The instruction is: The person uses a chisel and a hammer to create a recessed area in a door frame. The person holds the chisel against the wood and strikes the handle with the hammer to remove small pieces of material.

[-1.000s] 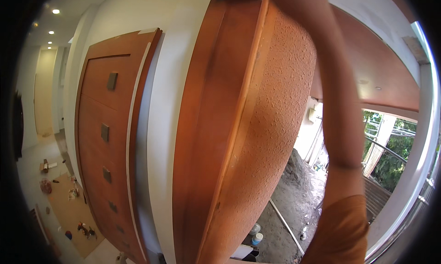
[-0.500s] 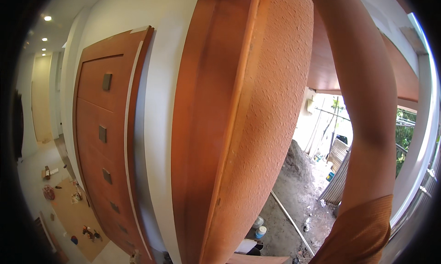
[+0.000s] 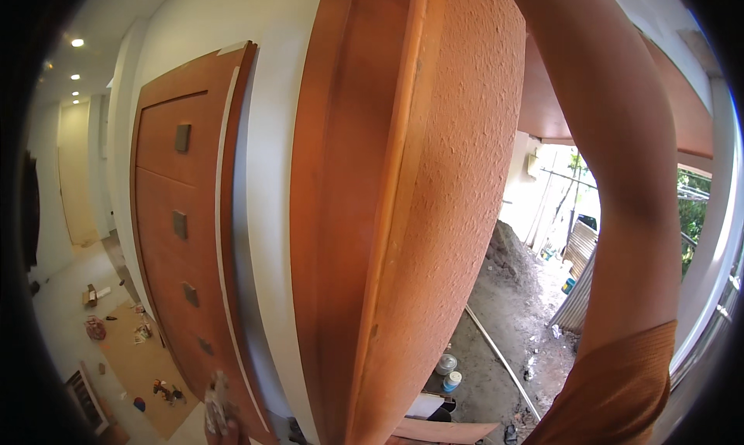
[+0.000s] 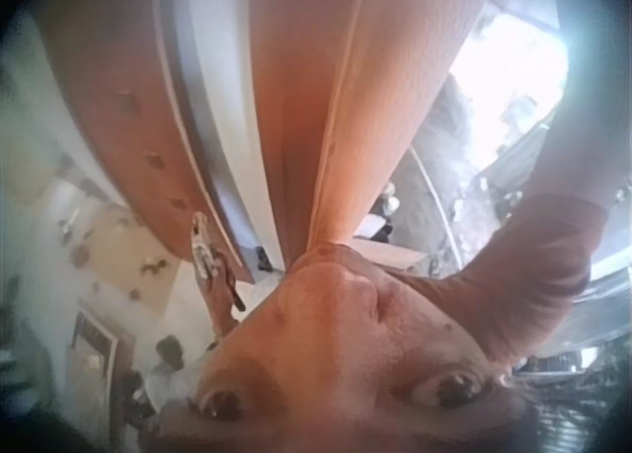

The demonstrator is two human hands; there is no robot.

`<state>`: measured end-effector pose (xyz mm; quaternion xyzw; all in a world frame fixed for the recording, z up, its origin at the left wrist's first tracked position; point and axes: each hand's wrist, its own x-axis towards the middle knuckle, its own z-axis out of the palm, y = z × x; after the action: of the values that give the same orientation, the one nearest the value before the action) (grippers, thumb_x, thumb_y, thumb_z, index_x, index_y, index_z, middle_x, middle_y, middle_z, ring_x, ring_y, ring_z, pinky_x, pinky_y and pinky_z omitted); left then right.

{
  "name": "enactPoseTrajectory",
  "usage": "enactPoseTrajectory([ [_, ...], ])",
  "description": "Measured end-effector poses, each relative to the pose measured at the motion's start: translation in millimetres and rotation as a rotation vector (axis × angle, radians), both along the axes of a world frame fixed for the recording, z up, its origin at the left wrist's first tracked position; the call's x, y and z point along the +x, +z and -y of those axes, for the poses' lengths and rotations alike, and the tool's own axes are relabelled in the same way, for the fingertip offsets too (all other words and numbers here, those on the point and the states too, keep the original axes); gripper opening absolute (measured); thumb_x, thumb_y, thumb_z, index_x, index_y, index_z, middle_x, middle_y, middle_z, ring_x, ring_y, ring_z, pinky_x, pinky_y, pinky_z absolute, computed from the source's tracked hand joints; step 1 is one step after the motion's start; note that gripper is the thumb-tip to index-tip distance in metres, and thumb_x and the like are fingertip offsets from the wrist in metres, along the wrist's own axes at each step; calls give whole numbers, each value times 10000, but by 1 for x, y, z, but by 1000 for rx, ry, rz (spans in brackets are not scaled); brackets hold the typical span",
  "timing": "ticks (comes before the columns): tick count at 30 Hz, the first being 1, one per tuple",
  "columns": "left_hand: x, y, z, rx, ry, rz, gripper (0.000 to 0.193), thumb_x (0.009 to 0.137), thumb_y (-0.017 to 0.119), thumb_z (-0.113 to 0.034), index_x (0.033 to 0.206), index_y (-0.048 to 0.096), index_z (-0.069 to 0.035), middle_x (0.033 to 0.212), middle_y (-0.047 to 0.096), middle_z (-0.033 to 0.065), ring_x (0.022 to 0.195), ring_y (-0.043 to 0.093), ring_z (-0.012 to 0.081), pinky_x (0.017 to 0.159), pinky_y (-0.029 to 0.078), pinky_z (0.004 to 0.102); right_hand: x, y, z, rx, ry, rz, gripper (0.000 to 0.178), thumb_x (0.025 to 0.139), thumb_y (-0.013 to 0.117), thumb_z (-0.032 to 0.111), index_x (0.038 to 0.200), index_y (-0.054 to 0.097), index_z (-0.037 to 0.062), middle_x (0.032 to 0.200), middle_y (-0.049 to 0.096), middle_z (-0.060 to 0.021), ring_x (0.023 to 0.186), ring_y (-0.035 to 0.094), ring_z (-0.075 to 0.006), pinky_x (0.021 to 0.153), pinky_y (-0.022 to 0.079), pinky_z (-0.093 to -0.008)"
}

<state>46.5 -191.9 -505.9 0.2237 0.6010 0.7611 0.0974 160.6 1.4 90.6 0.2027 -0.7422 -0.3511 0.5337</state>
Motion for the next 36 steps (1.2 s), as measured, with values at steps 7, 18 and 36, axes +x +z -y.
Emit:
enactPoseTrajectory([
  [7,-47,163,-18,287,249,-571,393,1070,551,-193,1408,502,1,913,629,62,644,567,108,495,429,228,-2,15,6,-57,-65,87,468,881,805,173,1275,630,-10,1097,735,-188,1054,708,-307,941,560,-400],
  [18,-29,447,-61,521,275,-1271,492,1146,319,-363,1398,465,35,839,446,-11,567,410,20,483,369,181,3,25,15,-19,-104,151,443,875,817,163,1244,633,4,1103,729,-178,1057,699,-315,945,552,-414],
  [36,-53,442,-52,475,229,-1250,486,1145,326,-366,1382,475,31,834,443,-14,563,405,18,481,366,180,-12,31,4,7,-140,145,370,887,808,150,1187,642,10,1091,736,-160,1045,704,-287,940,545,-406],
])
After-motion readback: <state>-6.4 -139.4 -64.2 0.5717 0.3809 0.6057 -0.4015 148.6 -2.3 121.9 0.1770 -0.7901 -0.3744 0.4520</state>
